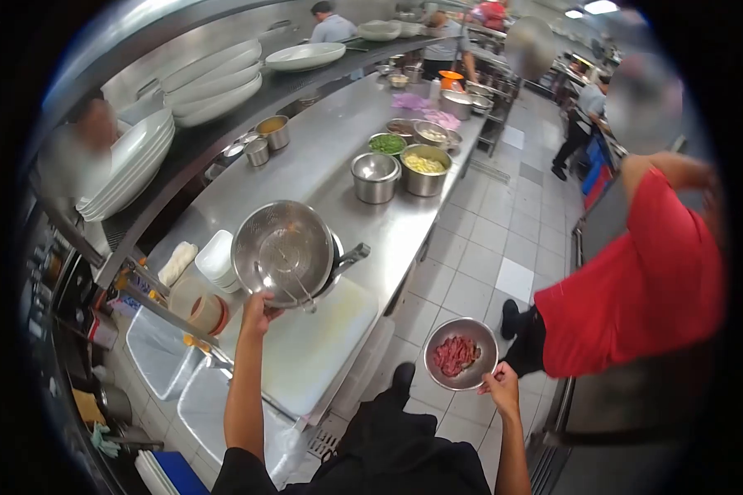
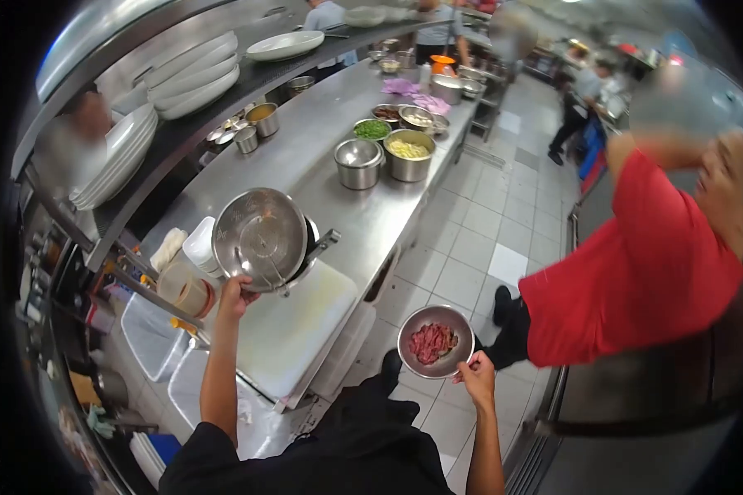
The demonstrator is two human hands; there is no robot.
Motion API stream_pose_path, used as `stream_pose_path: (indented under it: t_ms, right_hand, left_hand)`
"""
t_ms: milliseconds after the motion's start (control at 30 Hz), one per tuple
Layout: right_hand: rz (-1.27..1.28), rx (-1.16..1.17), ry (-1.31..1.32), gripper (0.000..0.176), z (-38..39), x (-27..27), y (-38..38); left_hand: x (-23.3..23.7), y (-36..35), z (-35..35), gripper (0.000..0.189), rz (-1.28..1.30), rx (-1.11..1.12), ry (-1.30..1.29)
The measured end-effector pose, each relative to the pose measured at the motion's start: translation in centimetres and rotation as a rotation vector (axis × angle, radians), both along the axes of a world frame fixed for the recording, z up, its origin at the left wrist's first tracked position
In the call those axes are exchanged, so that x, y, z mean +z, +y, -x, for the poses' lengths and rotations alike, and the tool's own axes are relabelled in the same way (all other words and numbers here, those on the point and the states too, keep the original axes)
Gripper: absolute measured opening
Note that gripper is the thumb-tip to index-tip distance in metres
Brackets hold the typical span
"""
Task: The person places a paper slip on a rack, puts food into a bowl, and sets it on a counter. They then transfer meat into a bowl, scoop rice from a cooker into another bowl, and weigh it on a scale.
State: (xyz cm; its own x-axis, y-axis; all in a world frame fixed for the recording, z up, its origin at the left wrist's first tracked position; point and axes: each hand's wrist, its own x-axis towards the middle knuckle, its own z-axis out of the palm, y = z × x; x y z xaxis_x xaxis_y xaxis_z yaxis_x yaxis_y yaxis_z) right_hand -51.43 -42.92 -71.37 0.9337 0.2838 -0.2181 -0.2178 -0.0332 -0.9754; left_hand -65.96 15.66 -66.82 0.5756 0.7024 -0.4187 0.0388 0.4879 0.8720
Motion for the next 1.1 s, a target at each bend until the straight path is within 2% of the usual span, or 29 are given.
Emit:
stream_pose_path:
  t_ms: [100,167,267,367,400,467,500,667,733,800,867,933,1000,1067,1100]
  right_hand:
    - [-0.062,0.012,0.001,0.018,-10.4,0.2,3.7]
    - [-0.138,-0.015,0.014,0.019,-15.5,0.2,5.7]
    - [-0.175,-0.008,0.077,0.02,-22.9,0.3,8.2]
    - [-0.175,-0.006,0.098,0.021,-30.9,1.4,9.4]
    - [-0.175,0.02,0.08,0.02,-33.3,2.0,9.7]
    - [-0.151,-0.011,0.076,0.021,-38.4,2.6,10.6]
    - [-0.149,-0.01,0.086,0.02,-41.0,3.0,11.2]
    - [-0.143,0.014,0.058,0.017,-53.8,3.7,14.2]
    - [-0.162,0.028,0.057,0.016,-59.3,3.4,14.9]
    - [-0.128,0.041,0.062,0.017,-65.0,3.5,15.7]
    - [-0.137,0.038,0.001,0.017,-69.4,3.7,15.9]
    - [-0.118,0.015,0.047,0.017,-75.0,3.1,15.4]
    - [-0.098,0.036,0.069,0.017,-79.1,5.0,15.2]
    - [-0.082,0.05,0.068,0.018,-84.1,5.4,15.5]
    - [-0.069,0.05,0.06,0.018,-86.2,5.7,15.5]
  left_hand:
    - [-0.3,3.7,-9.0,0.03,-0.016,0.078,-0.027]
    - [-0.7,5.7,-15.3,0.028,-0.029,0.173,0.037]
    - [-2.9,9.9,-24.5,0.027,0.029,0.202,-0.023]
    - [-3.5,13.3,-32.6,0.03,0.016,0.26,0.026]
    - [-2.4,13.6,-35.0,0.03,0.012,0.273,0.03]
    - [0.7,13.2,-39.9,0.043,-0.043,0.667,0.105]
    - [1.7,13.6,-41.8,0.054,-0.168,0.715,0.214]
    - [4.0,17.5,-50.7,0.06,-0.268,0.788,0.317]
    - [5.6,18.3,-54.5,0.058,-0.5,0.897,0.834]
    - [5.6,21.3,-57.0,0.056,-0.544,0.926,0.866]
    - [3.4,22.7,-56.8,0.055,-0.582,0.935,0.942]
    - [4.6,24.8,-58.0,0.048,-0.583,0.928,0.885]
    - [4.5,26.0,-58.6,0.045,-0.609,0.891,0.958]
    - [3.8,27.3,-59.9,0.04,-0.291,0.926,0.536]
    - [1.7,28.8,-60.0,0.036,-0.292,0.933,0.433]
